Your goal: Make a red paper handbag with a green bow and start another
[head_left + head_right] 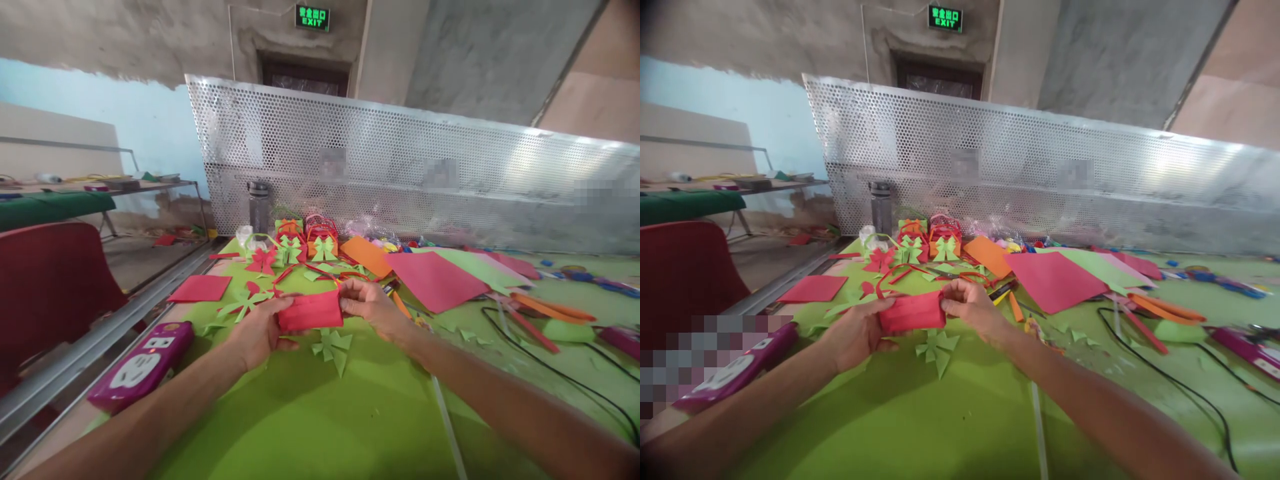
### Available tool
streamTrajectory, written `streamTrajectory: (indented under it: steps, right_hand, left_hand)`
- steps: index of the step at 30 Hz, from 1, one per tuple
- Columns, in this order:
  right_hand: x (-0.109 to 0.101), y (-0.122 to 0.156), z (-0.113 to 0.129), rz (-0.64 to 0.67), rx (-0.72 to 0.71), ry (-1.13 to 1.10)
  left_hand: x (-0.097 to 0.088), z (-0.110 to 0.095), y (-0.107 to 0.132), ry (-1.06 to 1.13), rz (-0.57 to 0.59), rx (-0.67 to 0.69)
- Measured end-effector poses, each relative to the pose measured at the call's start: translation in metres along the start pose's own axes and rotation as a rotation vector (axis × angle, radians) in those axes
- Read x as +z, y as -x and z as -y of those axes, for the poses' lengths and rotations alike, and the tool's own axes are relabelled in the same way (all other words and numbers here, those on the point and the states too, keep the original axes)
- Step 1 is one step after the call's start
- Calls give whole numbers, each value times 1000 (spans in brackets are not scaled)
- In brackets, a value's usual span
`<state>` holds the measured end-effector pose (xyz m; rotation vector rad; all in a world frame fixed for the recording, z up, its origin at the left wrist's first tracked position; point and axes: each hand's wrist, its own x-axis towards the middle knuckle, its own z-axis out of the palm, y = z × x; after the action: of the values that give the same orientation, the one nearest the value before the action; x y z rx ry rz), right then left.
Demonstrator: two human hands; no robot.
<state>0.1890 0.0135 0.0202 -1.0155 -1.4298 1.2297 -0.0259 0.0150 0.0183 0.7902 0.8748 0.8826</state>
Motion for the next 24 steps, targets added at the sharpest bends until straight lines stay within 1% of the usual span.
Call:
streamTrajectory:
  steps: [3,5,6,8,10,11,12,13,16,19,22,24]
  right_hand:
    - [-2,-2,-2,-6,-23,56]
    - [-3,-1,-2,-23,-71,124]
    - [-3,0,-1,-39,-127,193]
    - [-2,4,0,-65,-310,407]
    - [-1,8,2,-54,-513,678]
    - [-1,9,2,-33,-570,804]
    - [0,10,2,-5,-594,921]
    - [1,10,1,18,-590,1024]
    - [2,8,-4,31,-524,1217]
    - [3,5,-10,5,-552,1272]
    - [3,3,-13,14,-602,1273]
    - [4,2,-13,29,-615,1273]
  left_hand:
    - [1,-2,2,4,-10,12]
    - [1,-2,2,6,-27,17]
    - [1,-1,2,8,-36,22]
    - [1,0,2,12,-51,34]
    - [1,1,2,16,-60,54]
    - [1,1,2,16,-63,63]
    - [2,1,2,15,-65,69]
    - [2,1,2,13,-65,73]
    - [2,0,3,13,-66,78]
    - [2,-1,4,21,-46,59]
    - [2,-1,4,16,16,-13]
    - [1,1,4,2,32,-50]
